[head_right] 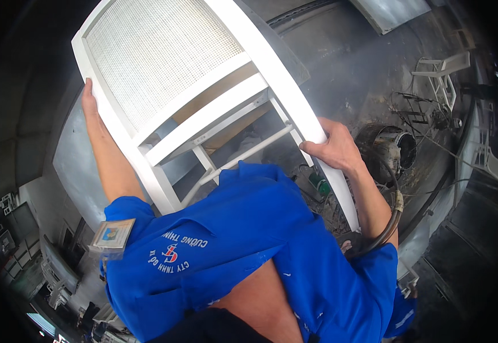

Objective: The person places a cardboard sheet on a metal workbench, then picks up a white plastic chair and sprays it with a handheld spray gun. The person rotates the chair to coat multiple sides, then sets it down and moves the cardboard aside.

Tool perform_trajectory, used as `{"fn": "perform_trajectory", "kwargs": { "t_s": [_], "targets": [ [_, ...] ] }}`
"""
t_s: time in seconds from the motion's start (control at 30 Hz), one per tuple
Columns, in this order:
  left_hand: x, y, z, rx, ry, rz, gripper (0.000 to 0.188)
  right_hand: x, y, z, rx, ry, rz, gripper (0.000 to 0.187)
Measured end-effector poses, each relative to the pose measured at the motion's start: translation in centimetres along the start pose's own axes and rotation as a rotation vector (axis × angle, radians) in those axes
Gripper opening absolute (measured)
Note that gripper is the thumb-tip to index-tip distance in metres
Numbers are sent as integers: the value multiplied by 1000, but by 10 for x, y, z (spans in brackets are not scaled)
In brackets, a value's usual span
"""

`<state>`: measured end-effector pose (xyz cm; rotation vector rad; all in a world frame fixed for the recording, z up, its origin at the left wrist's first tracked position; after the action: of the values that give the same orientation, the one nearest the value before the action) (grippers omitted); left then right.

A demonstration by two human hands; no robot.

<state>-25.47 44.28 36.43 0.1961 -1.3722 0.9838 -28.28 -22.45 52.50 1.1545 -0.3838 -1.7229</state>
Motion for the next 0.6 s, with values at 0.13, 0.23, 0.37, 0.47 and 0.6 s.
{"fn": "perform_trajectory", "kwargs": {
  "t_s": [0.13, 0.23, 0.37, 0.47, 0.6],
  "targets": [
    [-14, 14, -10, 65, 48, -29, 63, -14, 14, -21, -103, -21, 129, 58],
    [-16, 18, -8, 97, 89, -61, 64, -26, 17, -38, -119, 54, 155, 56],
    [-21, 10, 12, 151, 281, -143, 66, -39, 28, -72, -176, 44, 138, 53],
    [-35, -2, 59, 118, 272, -270, 69, -51, 29, -105, -183, 94, 100, 53],
    [-61, -4, 173, 159, 279, -574, 70, -67, 27, -139, -245, 105, 137, 52]
  ]
}}
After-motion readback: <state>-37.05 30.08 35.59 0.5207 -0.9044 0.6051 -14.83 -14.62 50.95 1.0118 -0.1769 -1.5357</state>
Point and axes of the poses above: each hand's wrist, its own z-axis away from the middle knuckle, its own y-axis out of the back of the hand, x = y × z, the point moved 1 cm from there along -z, towards the middle knuckle, and after that the axes turned 6 degrees about z, right-handed, at the moved point
